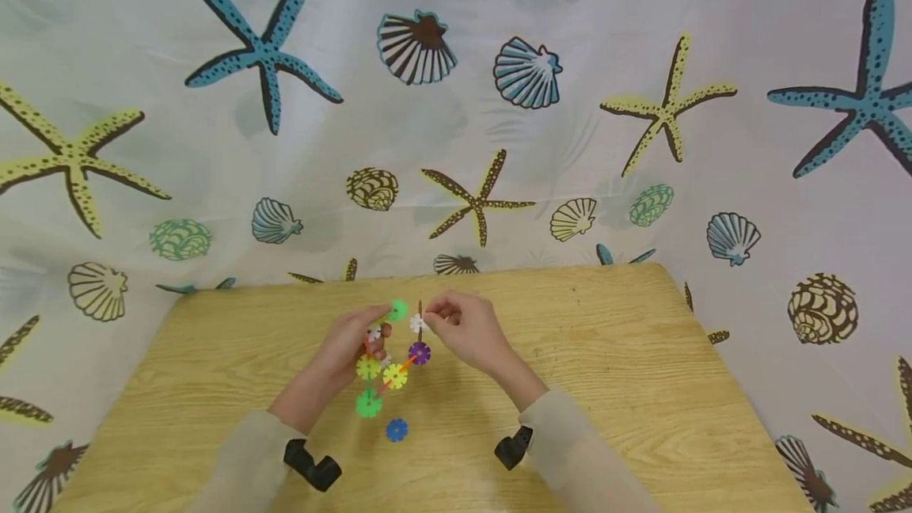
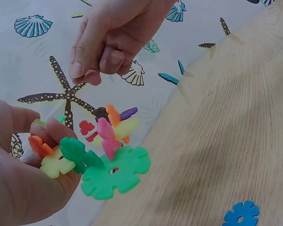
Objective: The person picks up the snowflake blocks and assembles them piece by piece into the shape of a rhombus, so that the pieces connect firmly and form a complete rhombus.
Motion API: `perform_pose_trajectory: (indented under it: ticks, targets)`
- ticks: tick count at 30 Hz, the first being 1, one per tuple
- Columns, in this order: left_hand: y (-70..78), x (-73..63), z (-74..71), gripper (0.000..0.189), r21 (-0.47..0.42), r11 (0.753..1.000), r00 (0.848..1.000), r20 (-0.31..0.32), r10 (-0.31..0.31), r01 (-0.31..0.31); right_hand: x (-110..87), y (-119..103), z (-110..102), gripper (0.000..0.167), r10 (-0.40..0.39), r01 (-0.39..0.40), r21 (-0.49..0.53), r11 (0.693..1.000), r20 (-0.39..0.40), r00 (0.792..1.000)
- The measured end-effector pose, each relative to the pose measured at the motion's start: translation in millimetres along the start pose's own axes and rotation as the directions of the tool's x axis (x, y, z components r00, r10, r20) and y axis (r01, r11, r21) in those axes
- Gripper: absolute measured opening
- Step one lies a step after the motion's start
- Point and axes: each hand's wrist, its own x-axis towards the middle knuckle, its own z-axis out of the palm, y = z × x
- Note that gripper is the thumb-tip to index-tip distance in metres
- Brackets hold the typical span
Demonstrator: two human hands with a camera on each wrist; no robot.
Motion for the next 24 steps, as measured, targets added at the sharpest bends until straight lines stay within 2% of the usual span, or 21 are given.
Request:
perform_pose_trajectory:
  ticks: [4, 7, 13, 19, 24]
  targets:
    - [-1.9, 2.9, -3.4, 0.022, -0.039, 0.999, 1.0, -0.021, 0.01, -0.011, -10.1, 2.8, 3.3, 0.014, 0.002, -0.002, -0.006, 1.0, 0.067, 0.998]
    - [-2.0, 3.0, -4.3, 0.021, -0.036, 0.999, 0.999, -0.044, 0.017, -0.018, -17.5, 7.2, 7.9, 0.014, -0.003, 0.004, -0.014, 1.0, 0.129, 0.992]
    - [-1.2, 1.9, -6.7, 0.028, 0.014, 0.999, 0.996, -0.073, 0.041, -0.04, -31.2, 21.5, 20.2, 0.011, 0.0, 0.003, -0.011, 1.0, 0.247, 0.969]
    - [-1.1, 1.4, -8.4, 0.031, -0.017, 0.999, 0.996, -0.075, 0.046, -0.047, -41.2, 38.7, 37.9, 0.013, -0.04, 0.048, -0.017, 0.999, 0.31, 0.95]
    - [-1.7, 2.0, -10.3, 0.037, -0.04, 0.998, 0.997, -0.063, 0.05, -0.053, -49.3, 53.0, 55.3, 0.011, -0.063, 0.093, -0.062, 0.994, 0.377, 0.924]
